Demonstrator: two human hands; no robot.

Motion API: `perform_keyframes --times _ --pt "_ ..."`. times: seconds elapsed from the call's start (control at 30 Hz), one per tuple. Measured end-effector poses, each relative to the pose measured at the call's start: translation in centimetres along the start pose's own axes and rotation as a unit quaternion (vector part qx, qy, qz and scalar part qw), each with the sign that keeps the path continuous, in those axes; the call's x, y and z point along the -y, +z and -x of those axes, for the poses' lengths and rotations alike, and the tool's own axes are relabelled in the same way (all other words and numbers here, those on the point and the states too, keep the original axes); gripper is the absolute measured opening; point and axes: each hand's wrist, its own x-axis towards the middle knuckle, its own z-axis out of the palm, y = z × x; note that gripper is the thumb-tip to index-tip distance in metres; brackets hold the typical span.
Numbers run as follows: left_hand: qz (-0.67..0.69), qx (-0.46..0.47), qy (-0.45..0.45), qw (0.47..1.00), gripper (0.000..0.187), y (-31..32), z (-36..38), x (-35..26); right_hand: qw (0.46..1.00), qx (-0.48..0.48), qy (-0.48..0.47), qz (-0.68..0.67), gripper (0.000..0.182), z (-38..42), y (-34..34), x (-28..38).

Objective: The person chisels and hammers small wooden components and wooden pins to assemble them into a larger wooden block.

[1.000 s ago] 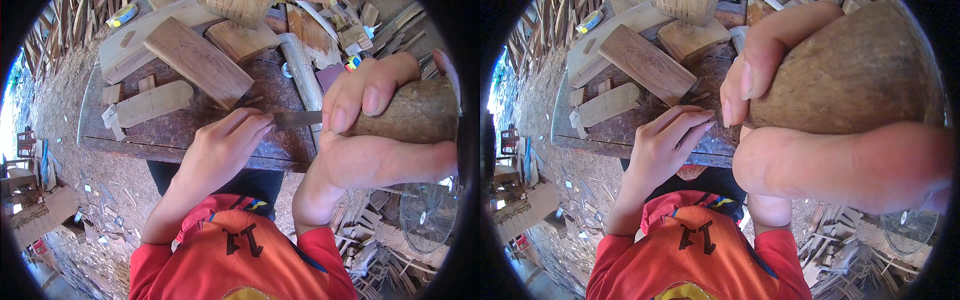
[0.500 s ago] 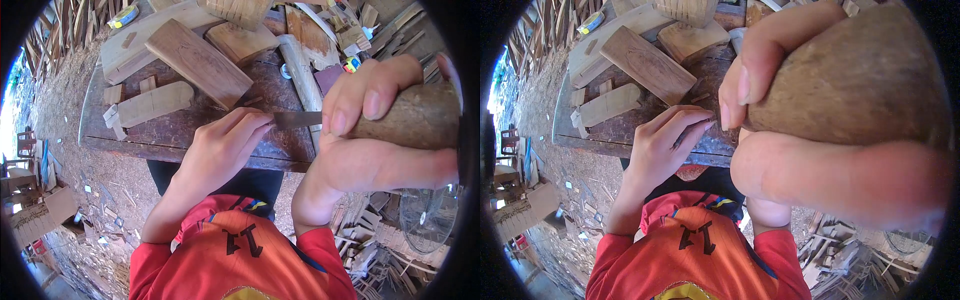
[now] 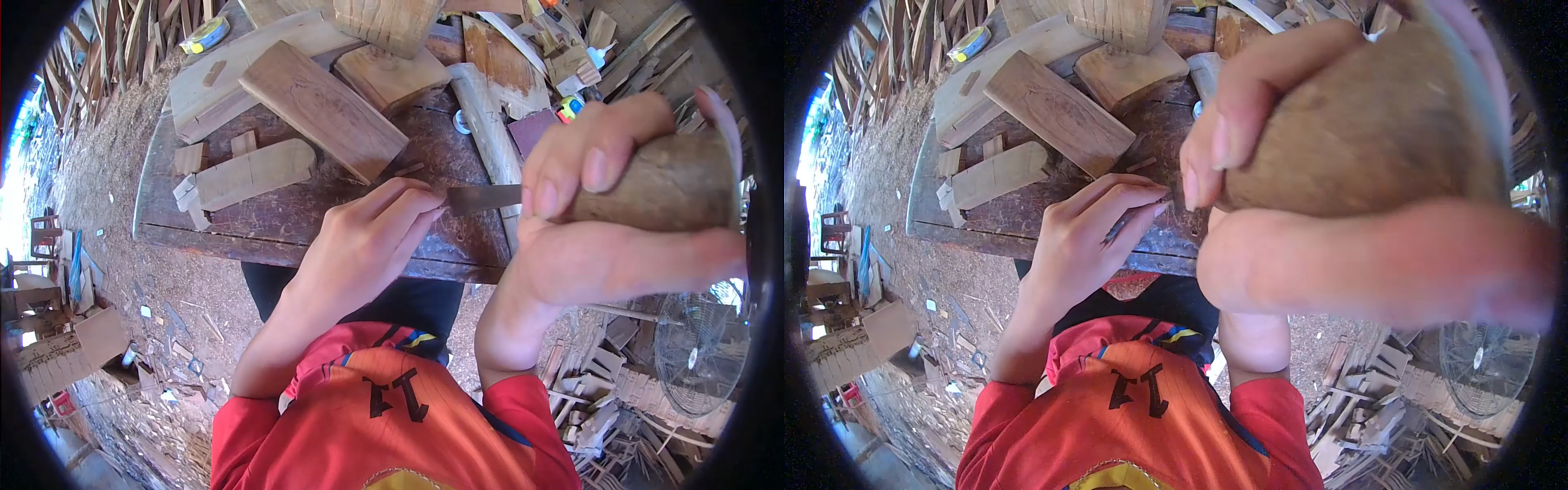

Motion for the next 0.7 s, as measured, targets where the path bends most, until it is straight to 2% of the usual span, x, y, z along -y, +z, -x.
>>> perform_keyframes --times 0.2,0.33,0.7 --pt "-0.001 0.007 -0.001 1.000 0.014 0.1 0.0 0.1 0.999 0.033 -0.013 0.012 0.096 -0.2 -0.2 -0.6" --pt "-0.006 0.004 -0.010 1.000 0.014 0.5 0.3 0.2 1.000 0.003 -0.023 0.022 0.095 0.3 -0.3 -0.6" --pt "-0.013 0.006 0.008 1.000 0.015 0.1 -0.1 -0.1 0.998 0.044 -0.018 -0.039 0.095 -0.3 -0.4 0.4"
